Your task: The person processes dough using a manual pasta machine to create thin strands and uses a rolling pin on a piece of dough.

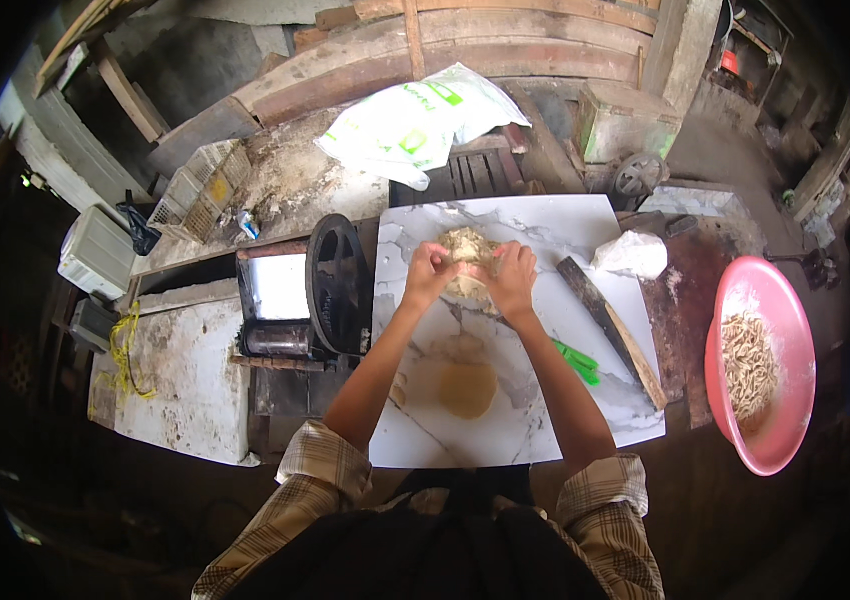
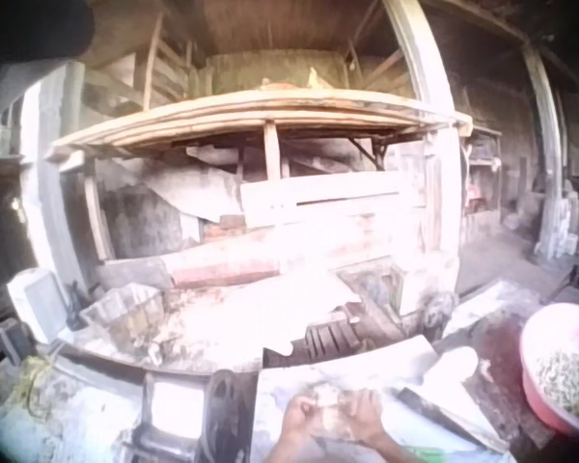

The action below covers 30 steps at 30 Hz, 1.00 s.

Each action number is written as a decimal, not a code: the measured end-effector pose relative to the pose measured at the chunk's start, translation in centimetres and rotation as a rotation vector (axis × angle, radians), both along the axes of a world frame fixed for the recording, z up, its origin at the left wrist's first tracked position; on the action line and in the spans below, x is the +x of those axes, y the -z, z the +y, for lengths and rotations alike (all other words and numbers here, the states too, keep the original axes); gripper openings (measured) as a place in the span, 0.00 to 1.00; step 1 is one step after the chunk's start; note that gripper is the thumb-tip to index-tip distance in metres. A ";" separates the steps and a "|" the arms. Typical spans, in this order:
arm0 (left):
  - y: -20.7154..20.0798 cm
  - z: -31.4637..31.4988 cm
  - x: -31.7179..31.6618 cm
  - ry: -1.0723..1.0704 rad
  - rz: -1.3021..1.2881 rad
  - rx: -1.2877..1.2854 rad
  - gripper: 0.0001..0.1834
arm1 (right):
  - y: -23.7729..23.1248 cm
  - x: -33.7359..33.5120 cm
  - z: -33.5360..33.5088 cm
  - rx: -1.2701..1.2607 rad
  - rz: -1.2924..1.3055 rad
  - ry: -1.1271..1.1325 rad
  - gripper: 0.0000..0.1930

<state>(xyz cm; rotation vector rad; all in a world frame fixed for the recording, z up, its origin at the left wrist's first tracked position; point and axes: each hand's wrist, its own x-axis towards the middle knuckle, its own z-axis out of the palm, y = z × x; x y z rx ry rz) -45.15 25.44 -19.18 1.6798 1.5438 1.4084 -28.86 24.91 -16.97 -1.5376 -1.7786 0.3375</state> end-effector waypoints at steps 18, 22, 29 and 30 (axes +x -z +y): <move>-0.2 -13.5 2.4 0.633 0.065 -0.114 0.18 | 0.5 8.0 -13.9 -0.123 -0.456 0.070 0.19; -0.2 -13.5 3.3 0.614 0.080 -0.035 0.18 | 1.8 8.5 -14.4 -0.148 -0.304 -0.022 0.14; -0.1 -14.1 3.5 0.534 -0.029 -0.061 0.18 | 0.4 7.4 -17.3 -0.267 -0.368 -0.255 0.34; 0.3 -14.3 3.6 0.532 -0.063 -0.081 0.18 | -0.3 6.7 -18.1 -0.317 -0.407 -0.274 0.35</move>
